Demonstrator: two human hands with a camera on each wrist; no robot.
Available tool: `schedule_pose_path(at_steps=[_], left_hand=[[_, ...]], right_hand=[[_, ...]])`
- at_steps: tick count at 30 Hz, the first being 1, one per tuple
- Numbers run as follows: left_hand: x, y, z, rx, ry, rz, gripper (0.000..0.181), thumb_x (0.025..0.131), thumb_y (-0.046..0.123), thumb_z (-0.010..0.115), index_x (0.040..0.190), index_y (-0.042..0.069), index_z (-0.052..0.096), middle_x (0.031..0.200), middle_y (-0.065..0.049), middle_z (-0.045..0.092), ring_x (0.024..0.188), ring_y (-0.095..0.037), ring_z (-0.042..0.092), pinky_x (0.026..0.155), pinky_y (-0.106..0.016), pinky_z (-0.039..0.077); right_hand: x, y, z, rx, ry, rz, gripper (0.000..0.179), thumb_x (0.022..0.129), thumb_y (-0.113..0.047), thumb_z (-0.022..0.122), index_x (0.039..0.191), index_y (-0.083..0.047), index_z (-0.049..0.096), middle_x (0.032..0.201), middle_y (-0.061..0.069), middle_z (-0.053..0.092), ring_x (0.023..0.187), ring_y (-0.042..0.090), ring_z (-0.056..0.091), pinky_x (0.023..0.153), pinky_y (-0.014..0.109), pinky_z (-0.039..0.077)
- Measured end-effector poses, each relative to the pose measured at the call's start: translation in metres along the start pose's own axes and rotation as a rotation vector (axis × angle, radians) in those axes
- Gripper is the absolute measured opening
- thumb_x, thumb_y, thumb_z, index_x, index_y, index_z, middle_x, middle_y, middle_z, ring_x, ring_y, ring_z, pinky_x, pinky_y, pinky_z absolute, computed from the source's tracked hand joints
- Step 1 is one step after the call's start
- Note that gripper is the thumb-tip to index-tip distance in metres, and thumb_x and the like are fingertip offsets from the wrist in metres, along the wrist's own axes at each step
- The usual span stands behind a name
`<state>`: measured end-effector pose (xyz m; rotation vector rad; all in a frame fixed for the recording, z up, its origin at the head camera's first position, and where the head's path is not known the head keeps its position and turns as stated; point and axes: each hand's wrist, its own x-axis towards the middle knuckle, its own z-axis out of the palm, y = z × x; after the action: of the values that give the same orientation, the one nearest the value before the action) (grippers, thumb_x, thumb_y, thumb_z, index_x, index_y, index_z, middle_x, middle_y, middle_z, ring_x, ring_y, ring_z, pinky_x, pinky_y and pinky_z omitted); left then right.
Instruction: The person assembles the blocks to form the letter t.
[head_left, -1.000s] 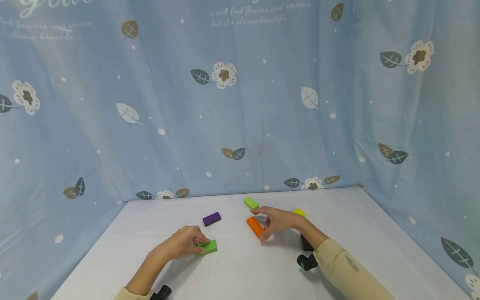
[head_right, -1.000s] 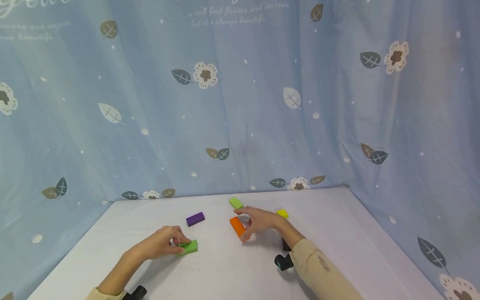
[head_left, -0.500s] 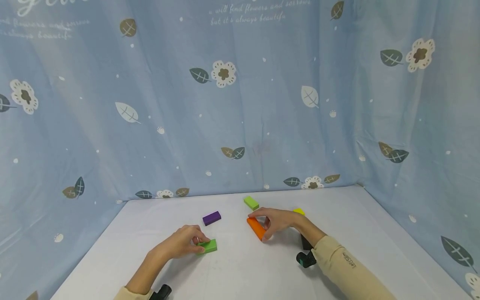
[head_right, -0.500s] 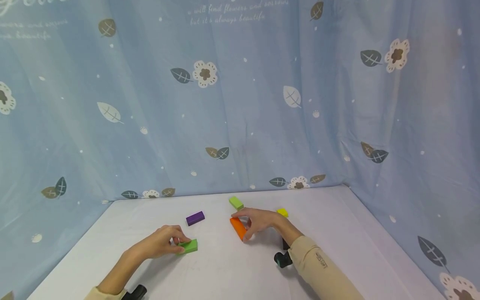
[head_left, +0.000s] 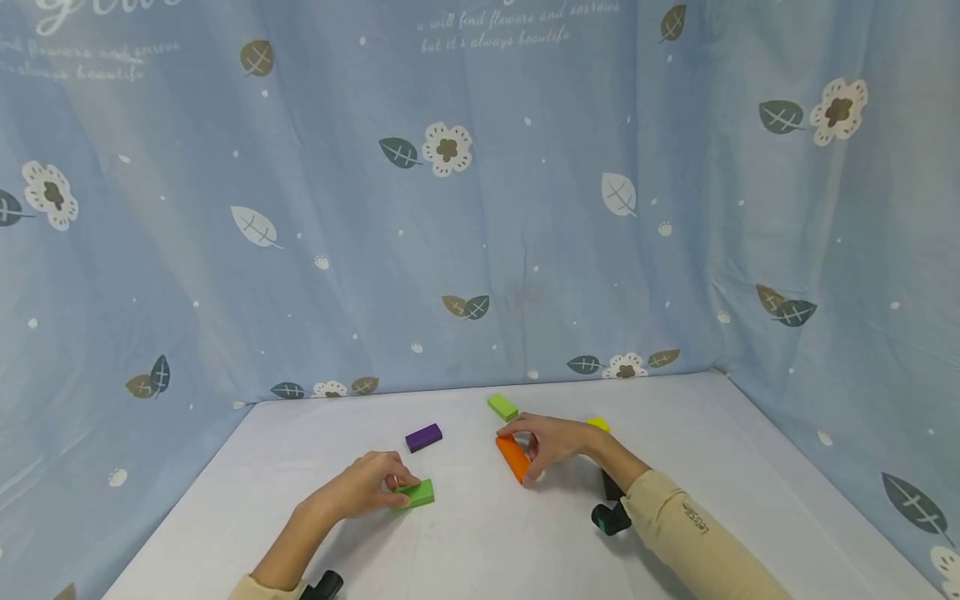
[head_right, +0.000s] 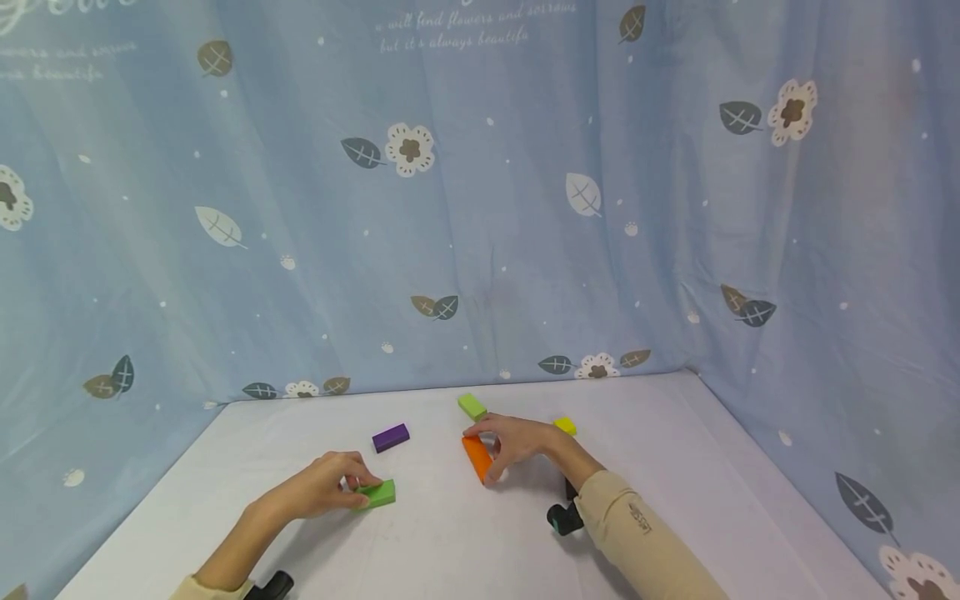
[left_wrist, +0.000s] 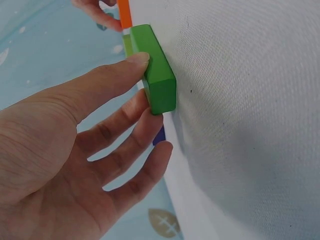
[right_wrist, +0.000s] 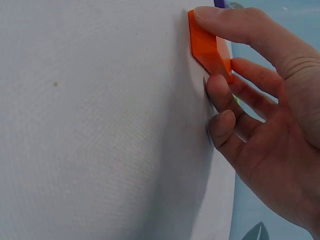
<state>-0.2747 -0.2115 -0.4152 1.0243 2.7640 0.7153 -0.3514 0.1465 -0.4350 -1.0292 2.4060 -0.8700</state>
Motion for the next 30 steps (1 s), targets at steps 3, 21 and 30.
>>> schedule_pose_path(at_steps=[3, 21, 30], left_hand=[[0.000, -0.001, 0.001, 0.000, -0.002, 0.001, 0.026, 0.083, 0.018, 0.078, 0.107, 0.009, 0.076, 0.093, 0.003, 0.068, 0.081, -0.011, 0.063, 0.070, -0.026, 0.051], [0.000, 0.001, 0.000, -0.014, 0.001, 0.005, 0.025, 0.082, 0.015, 0.077, 0.107, 0.007, 0.076, 0.093, 0.001, 0.069, 0.081, -0.014, 0.064, 0.071, -0.028, 0.051], [0.001, 0.000, 0.000, -0.008, 0.001, 0.008, 0.025, 0.082, 0.014, 0.077, 0.106, 0.007, 0.076, 0.092, 0.000, 0.069, 0.082, -0.015, 0.065, 0.072, -0.028, 0.052]], right_hand=[[0.000, 0.002, 0.002, -0.006, 0.018, -0.007, 0.077, 0.073, -0.019, 0.087, 0.141, -0.012, 0.051, 0.128, 0.008, 0.049, 0.074, 0.011, 0.055, 0.069, 0.020, 0.048], [-0.002, -0.006, 0.012, -0.092, 0.165, 0.018, 0.078, 0.070, -0.035, 0.087, 0.137, -0.011, 0.055, 0.114, 0.003, 0.053, 0.077, 0.009, 0.053, 0.069, 0.021, 0.047], [-0.003, -0.016, 0.021, -0.061, 0.198, 0.007, 0.076, 0.071, -0.035, 0.086, 0.135, -0.005, 0.056, 0.119, 0.006, 0.054, 0.086, 0.021, 0.056, 0.071, 0.021, 0.047]])
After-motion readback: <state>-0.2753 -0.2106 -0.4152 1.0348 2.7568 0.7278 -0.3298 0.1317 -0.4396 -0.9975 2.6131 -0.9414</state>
